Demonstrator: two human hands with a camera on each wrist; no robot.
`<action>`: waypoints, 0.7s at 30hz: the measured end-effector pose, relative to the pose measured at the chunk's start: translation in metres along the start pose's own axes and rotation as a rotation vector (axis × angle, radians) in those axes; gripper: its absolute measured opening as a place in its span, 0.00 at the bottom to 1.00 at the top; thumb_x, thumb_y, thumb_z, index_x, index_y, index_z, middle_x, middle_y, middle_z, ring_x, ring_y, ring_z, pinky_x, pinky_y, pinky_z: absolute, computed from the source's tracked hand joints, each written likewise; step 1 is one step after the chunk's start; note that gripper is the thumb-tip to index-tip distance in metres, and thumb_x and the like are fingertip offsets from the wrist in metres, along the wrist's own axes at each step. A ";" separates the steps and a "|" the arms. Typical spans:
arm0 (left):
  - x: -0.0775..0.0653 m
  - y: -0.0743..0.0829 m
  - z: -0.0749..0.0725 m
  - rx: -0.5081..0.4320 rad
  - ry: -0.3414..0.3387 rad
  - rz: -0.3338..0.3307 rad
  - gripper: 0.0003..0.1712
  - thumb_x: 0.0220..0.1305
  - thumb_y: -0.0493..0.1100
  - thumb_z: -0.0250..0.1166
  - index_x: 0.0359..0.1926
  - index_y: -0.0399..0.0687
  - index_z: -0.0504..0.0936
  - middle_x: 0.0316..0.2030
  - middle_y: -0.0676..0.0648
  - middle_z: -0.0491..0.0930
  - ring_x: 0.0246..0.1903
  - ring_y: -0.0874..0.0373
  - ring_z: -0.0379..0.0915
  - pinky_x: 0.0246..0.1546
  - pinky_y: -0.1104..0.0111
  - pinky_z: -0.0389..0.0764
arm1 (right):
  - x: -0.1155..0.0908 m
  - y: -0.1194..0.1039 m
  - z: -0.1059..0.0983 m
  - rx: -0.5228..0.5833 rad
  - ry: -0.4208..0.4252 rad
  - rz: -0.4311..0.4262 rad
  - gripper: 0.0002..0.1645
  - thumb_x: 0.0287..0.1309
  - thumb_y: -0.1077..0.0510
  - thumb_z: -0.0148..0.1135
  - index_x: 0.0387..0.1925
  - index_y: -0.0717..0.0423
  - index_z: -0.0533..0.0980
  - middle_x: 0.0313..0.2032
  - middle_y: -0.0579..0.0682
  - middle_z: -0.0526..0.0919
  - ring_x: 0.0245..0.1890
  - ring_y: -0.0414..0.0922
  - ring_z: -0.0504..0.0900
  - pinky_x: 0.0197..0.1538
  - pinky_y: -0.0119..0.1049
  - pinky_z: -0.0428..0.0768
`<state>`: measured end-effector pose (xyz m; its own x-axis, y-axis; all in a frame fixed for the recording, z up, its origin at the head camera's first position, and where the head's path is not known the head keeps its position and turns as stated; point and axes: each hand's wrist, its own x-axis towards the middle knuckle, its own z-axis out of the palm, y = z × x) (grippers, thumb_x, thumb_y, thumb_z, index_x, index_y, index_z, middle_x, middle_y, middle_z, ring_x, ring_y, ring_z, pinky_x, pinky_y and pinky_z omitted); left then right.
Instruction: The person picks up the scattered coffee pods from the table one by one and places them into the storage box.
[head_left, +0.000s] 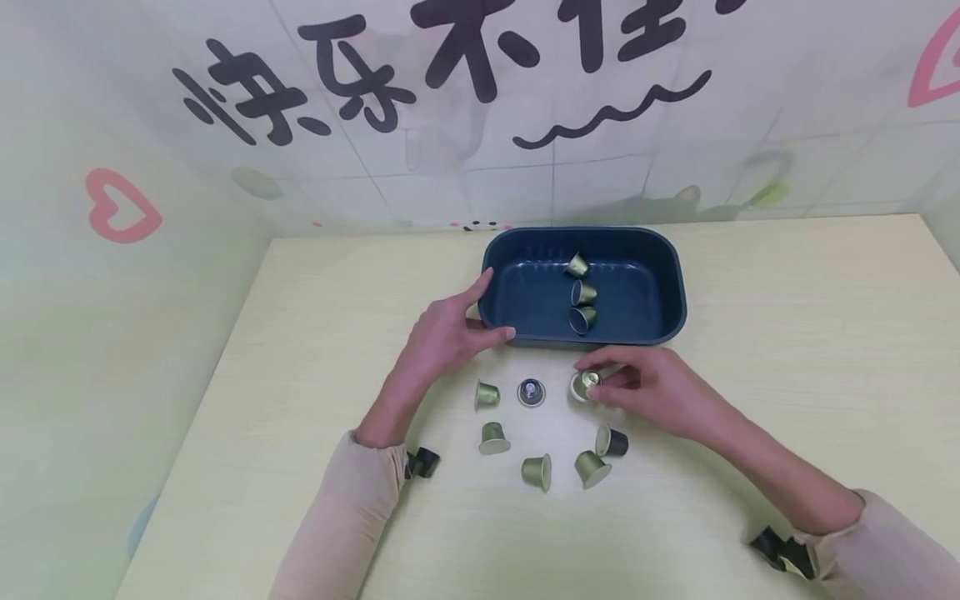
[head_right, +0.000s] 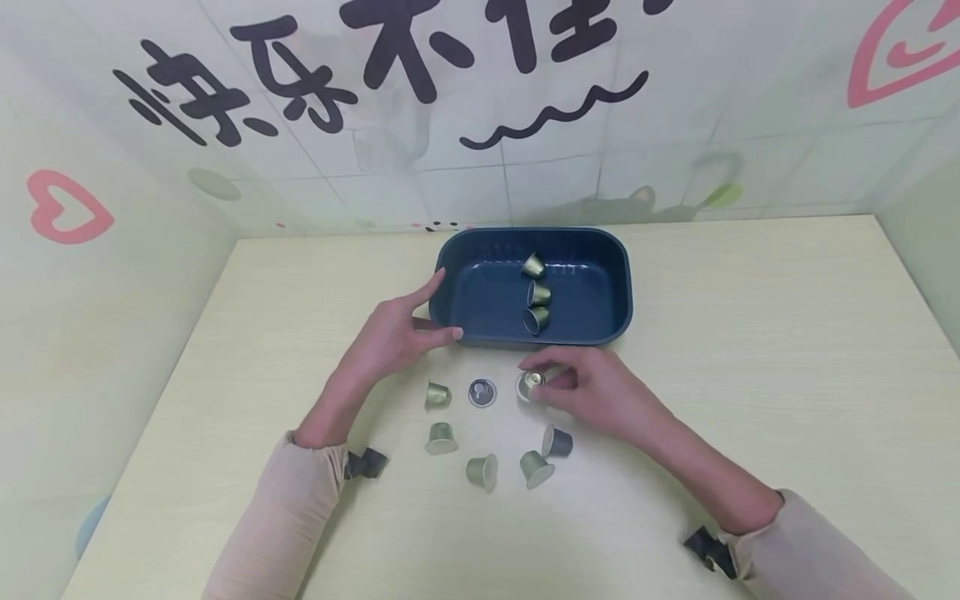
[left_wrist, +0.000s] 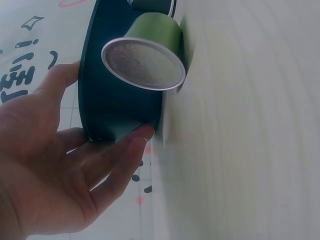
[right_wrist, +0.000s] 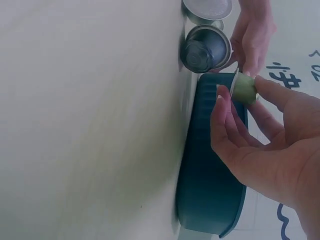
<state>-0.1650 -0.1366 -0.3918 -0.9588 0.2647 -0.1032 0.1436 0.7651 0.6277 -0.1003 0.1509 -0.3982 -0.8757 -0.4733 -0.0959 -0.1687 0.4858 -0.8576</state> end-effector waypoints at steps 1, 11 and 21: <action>0.000 0.000 0.000 0.001 0.001 0.001 0.53 0.57 0.59 0.73 0.77 0.60 0.55 0.40 0.47 0.88 0.43 0.58 0.85 0.41 0.62 0.78 | 0.000 -0.001 -0.001 0.010 0.001 0.002 0.18 0.59 0.57 0.70 0.52 0.53 0.83 0.48 0.51 0.85 0.39 0.41 0.86 0.38 0.32 0.82; 0.001 -0.003 0.002 -0.001 0.010 0.018 0.53 0.57 0.59 0.73 0.77 0.59 0.55 0.41 0.46 0.88 0.42 0.58 0.85 0.42 0.62 0.79 | -0.002 -0.006 -0.003 0.050 -0.016 -0.002 0.20 0.58 0.59 0.71 0.53 0.54 0.82 0.50 0.52 0.84 0.41 0.41 0.87 0.41 0.32 0.83; 0.001 -0.001 0.001 0.003 0.003 0.022 0.53 0.58 0.58 0.73 0.78 0.57 0.55 0.41 0.45 0.88 0.41 0.58 0.85 0.39 0.62 0.78 | -0.004 -0.012 -0.007 0.079 -0.017 -0.009 0.22 0.57 0.58 0.72 0.54 0.57 0.81 0.49 0.52 0.84 0.41 0.42 0.87 0.42 0.31 0.83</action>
<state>-0.1658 -0.1366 -0.3936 -0.9563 0.2792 -0.0869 0.1652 0.7611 0.6272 -0.0978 0.1524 -0.3835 -0.8662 -0.4903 -0.0962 -0.1396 0.4224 -0.8956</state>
